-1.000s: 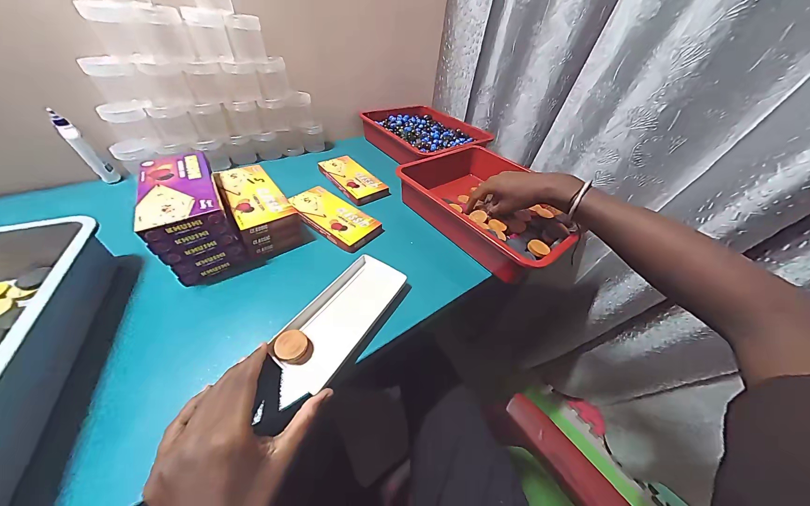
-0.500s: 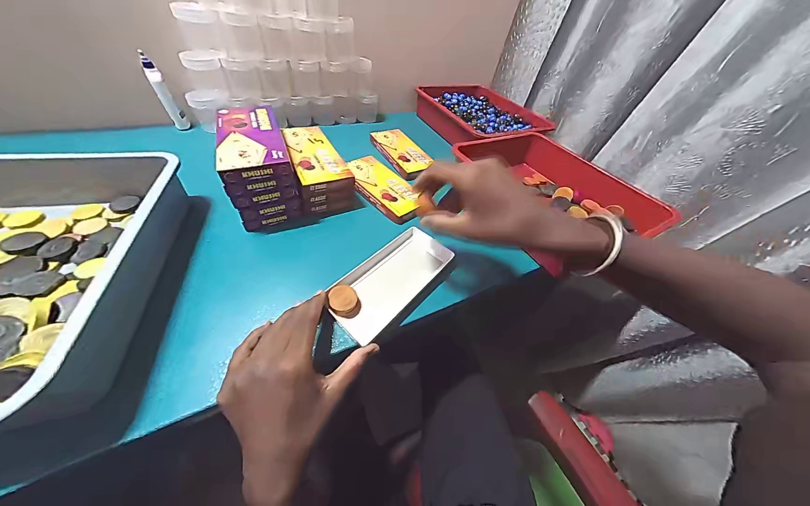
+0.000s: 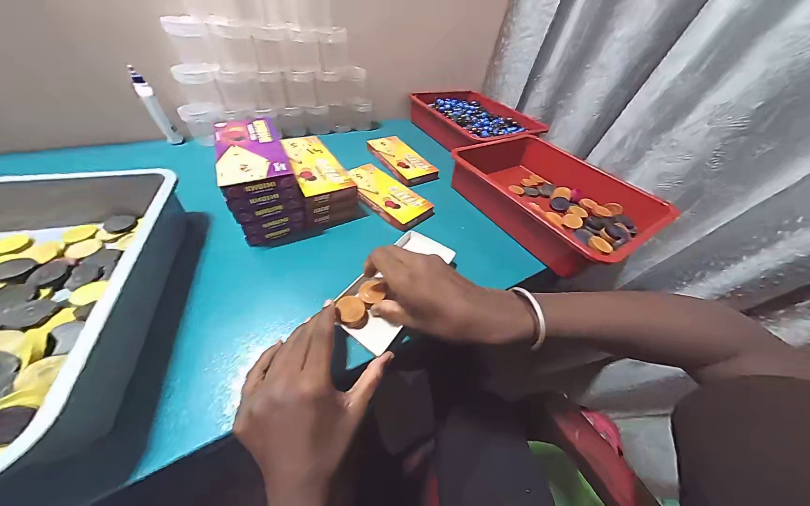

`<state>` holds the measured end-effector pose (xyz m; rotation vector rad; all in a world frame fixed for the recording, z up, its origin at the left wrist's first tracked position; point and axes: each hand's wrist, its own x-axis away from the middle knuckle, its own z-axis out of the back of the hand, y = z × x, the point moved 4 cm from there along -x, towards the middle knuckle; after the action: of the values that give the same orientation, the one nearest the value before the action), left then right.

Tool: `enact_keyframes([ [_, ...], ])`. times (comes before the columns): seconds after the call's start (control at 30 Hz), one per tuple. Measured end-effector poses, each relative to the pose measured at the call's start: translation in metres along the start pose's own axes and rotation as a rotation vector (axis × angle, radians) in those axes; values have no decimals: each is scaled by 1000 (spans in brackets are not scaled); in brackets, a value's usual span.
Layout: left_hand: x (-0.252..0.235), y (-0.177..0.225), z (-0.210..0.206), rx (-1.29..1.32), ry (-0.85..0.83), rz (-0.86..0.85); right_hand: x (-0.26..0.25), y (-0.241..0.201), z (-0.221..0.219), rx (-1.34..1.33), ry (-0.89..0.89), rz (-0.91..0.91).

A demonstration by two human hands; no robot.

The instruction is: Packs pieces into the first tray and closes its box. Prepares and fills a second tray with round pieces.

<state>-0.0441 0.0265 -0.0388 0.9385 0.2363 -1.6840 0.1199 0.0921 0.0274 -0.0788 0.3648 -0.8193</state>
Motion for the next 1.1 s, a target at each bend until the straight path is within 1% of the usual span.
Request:
enact_keyframes([
  [0.13, -1, -2, -1, 17, -47, -39, 3, -2, -2, 1, 37, 24],
  [0.23, -1, -3, 1, 15, -74, -38, 0, 2, -6, -43, 50, 51],
  [0.3, -2, -2, 2, 21, -86, -34, -2, 5, -9, -59, 41, 94],
  [0.37, -2, -1, 3, 34, -93, -32, -1, 5, -5, -59, 8, 97],
  [0.4, -2, 0, 3, 43, -96, -30, 3, 4, 3, -29, -2, 82],
  [0.43, -2, 0, 3, 49, -100, -26, 8, 5, 16, 26, 27, 69],
  [0.5, -2, -1, 3, 48, -113, -19, 21, 15, 60, 195, 161, 18],
  [0.53, -2, -2, 2, 47, -116, -20, 30, 27, 89, 288, 200, -32],
  [0.57, -2, -3, 1, 45, -118, -25, 38, 45, 118, 373, 202, -100],
  [0.6, -1, -3, 1, 41, -119, -30, 47, 68, 144, 442, 157, -175],
  [0.67, -2, -4, 1, 41, -120, -38, 68, 120, 177, 510, -24, -301],
  [0.7, -3, -4, 1, 44, -121, -40, 80, 147, 182, 521, -132, -340],
  [0.77, -2, -5, 0, 46, -129, -35, 102, 193, 175, 485, -299, -350],
  [0.83, -1, -5, -1, 51, -142, -26, 119, 219, 161, 396, -355, -340],
  [0.9, -1, -6, 0, 49, -142, -28, 126, 227, 150, 341, -386, -358],
  [1.0, 0, -7, 0, 52, -159, -29, 125, 231, 151, 368, -399, -422],
  [1.03, -1, -7, -1, 53, -162, -28, 123, 237, 157, 382, -377, -450],
  [1.1, 0, -7, -1, 50, -161, -21, 119, 252, 176, 400, -279, -513],
])
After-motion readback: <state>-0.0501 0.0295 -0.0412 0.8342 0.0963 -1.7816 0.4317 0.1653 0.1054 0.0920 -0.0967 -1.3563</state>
